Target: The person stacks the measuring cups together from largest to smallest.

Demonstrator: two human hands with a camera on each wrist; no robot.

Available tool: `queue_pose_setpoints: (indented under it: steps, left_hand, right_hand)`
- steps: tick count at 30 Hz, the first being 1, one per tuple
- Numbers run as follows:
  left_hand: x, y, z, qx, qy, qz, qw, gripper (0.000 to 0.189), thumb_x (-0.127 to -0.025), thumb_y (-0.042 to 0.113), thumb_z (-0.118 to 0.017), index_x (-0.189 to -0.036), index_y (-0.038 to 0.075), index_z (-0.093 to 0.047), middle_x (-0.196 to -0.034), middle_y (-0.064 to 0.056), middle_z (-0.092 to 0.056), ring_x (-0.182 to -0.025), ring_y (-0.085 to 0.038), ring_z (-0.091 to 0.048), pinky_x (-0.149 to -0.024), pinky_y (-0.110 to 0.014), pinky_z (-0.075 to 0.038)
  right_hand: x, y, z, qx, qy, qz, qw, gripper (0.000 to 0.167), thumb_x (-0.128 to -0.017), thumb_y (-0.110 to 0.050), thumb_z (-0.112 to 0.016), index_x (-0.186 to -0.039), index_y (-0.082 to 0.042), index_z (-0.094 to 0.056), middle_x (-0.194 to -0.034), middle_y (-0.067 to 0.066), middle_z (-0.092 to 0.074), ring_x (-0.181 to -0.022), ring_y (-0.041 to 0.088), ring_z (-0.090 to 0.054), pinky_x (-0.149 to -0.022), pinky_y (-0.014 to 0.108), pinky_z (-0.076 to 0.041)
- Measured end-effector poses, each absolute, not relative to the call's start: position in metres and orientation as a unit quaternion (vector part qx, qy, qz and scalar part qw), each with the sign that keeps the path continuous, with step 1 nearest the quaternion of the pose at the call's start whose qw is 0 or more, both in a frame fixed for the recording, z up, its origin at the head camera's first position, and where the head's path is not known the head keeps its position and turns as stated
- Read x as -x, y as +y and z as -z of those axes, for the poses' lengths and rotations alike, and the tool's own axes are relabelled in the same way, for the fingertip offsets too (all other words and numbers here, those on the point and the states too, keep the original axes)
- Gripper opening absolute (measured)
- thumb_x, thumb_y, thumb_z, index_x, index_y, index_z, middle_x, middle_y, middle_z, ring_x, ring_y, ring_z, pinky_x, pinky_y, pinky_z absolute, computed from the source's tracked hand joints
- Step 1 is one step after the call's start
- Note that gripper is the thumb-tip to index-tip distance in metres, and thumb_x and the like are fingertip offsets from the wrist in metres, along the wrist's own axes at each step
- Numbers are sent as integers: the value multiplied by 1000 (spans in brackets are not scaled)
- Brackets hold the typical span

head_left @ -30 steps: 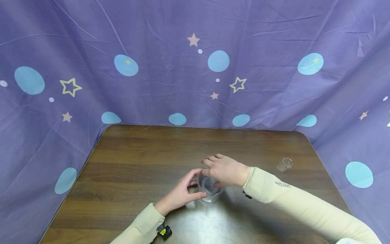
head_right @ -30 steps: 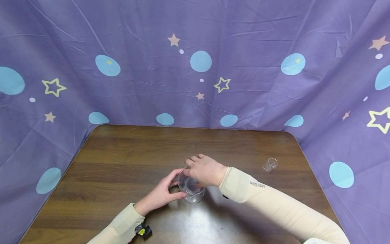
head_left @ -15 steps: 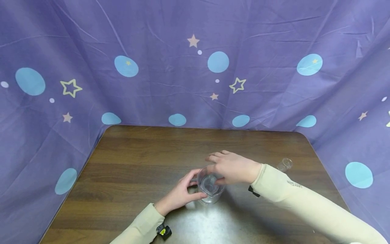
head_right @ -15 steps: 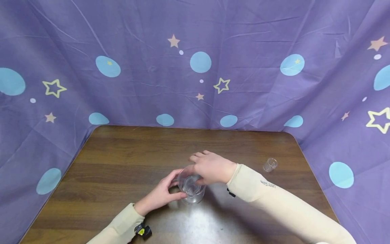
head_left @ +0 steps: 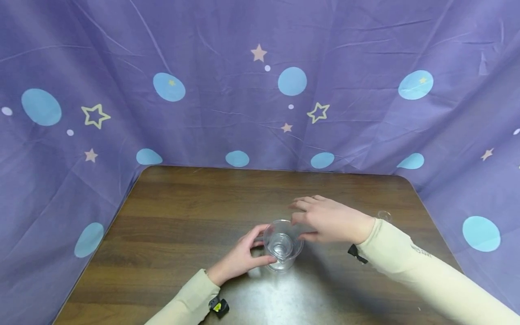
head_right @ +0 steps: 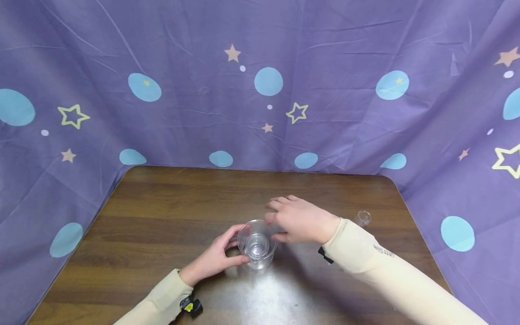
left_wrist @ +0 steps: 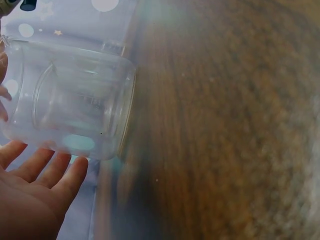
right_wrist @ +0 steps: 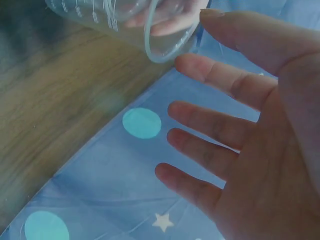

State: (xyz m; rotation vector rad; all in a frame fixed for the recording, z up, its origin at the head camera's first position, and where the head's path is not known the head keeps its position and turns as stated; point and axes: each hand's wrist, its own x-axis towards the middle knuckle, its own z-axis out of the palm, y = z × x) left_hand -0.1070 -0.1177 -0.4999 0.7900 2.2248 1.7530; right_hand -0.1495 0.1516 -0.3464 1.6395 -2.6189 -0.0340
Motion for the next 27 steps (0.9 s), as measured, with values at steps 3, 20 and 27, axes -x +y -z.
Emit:
queue_pose_setpoints:
  steps: [3,20,27]
  left_hand:
    - [107,-117,500,-267,752,-595,98,75,-88,19,-86,-151,12,-47,-147,-13,-55,-132,-34,-56,-111,-40,-52]
    - [107,-117,500,-256,761,-585,114,77,-87,19,-86,-152,11,-45,-147,-18,-55,-128,-38,-60,-111,-43,-53]
    - [108,-117,500,-253,760,-588,114,76,-87,19,-86,-151,11,-45,-147,-15,-55,-131,-34,-57,-112,-39,-52]
  right_hand:
    - [149,158,343,-526,-850,-2,28,29,-86,-35,-85,-107,-19,-72,-132,13,-67,-129,34,-60,-104,53,-54]
    - [144,203,339,-478,-877,-23,42,26,-88,-29,-83,-107,-16,-71,-129,16,-68,-122,36,-64,-100,55,-56]
    - [145,228,335,-457,-886,-40,61,27,-84,-23,-87,-104,-19,-69,-127,14,-67,-119,38,-65,-97,57,-56]
